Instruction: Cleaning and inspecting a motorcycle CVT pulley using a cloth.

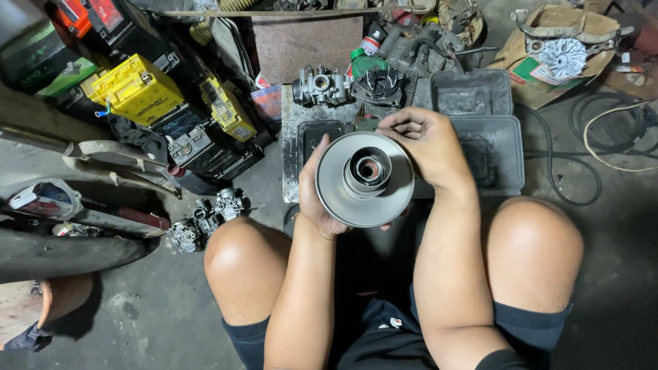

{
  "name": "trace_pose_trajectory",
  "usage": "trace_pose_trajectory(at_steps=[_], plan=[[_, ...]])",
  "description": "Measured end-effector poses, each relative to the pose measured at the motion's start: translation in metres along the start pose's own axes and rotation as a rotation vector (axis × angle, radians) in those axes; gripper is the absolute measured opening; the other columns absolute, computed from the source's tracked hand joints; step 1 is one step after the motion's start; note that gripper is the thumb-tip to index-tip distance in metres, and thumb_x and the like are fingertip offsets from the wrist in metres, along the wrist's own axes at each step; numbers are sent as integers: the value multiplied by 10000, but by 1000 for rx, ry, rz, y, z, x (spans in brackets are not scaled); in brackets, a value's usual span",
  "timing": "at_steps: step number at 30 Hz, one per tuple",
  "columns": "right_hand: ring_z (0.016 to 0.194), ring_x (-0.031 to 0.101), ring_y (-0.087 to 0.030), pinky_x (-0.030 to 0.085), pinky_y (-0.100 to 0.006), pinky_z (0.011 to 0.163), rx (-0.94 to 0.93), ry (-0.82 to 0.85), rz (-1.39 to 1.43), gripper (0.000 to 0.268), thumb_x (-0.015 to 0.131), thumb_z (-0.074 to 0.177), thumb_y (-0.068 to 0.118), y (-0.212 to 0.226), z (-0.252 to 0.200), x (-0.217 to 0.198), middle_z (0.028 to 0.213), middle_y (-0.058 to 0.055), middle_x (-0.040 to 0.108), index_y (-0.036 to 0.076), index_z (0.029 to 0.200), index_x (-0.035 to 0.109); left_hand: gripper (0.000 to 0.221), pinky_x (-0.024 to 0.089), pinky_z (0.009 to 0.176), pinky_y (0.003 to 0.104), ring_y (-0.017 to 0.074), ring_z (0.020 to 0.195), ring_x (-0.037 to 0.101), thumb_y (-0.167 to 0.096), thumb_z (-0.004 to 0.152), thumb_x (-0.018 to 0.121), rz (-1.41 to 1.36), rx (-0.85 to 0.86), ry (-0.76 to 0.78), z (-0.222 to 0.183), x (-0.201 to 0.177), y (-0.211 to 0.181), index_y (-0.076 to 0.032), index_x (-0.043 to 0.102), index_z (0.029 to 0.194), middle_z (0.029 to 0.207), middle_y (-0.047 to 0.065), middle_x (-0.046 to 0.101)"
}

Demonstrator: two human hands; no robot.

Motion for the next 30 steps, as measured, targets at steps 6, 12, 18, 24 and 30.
trace_pose_trajectory(at_steps=[6,12,18,24,30], plan=[[760,656,-43,574,-204,704,-33,27,-46,214,882,850,153,12,-5,-7,803,-27,715,94,1027,776,633,520,891,686,546,1105,630,-495,972,609,-12,-17,11,-4,9,3,81,644,1232,1220,379,632],[796,687,-42,594,-217,780,2,24,-46,223,876,845,156,21,-11,-10,843,-27,752,111,1039,776,662,500,920,696,566,1141,599,-507,974,603,-2,-30,48,0,-1,3,81,617,1277,1269,391,599],[862,702,-50,586,-241,811,-17,-54,-216,150,770,958,132,4,-3,-22,915,-29,769,151,1107,774,724,474,934,723,551,1163,590,-562,961,592,53,9,95,2,5,-7,73,586,1308,1279,390,582],[854,719,-31,574,-208,805,35,-110,-352,250,783,890,144,3,-1,-16,898,19,775,223,1126,776,849,614,691,650,482,1026,677,-587,1063,324,-88,-67,396,-14,24,-12,64,281,1607,1357,331,549],[621,673,-34,538,-216,619,251,-234,-493,246,808,894,425,1,-4,-17,626,33,707,201,989,776,843,604,689,644,492,1028,667,-598,1036,346,-95,0,355,-21,27,-20,51,314,1573,1349,328,551]])
Point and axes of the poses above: each hand's wrist, its own z-axis towards the middle knuckle, its own x-axis out of the palm, y = z × x, the point moved 2 cm from there along z, towards the middle knuckle
